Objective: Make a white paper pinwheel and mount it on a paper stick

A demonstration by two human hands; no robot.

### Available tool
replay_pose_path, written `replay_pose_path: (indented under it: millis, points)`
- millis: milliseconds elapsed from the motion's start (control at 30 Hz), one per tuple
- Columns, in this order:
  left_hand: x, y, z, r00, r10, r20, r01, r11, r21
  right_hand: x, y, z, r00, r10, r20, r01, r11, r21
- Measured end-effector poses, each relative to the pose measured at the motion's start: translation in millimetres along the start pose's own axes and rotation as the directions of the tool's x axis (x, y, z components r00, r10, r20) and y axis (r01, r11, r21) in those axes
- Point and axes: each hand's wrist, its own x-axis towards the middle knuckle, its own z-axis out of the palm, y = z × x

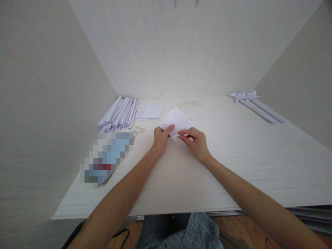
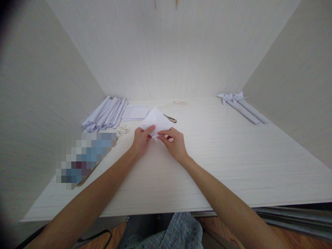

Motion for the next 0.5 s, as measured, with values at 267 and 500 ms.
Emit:
replay_pose_path:
  millis: [267, 500]
  points:
    - [-3.9, -1.0, 0.6, 0.997, 0.003, 0.073, -0.01, 0.995, 0.104, 6.3, 9.5, 0.8, 0.977, 0.188, -0.105, -0.172, 0.975, 0.143]
    - [-4.2, -2.4, -0.5, 0.995, 0.014, 0.094, -0.026, 0.992, 0.127, 6.8, 13.5, 0.4, 0.977, 0.175, -0.118, -0.16, 0.979, 0.128]
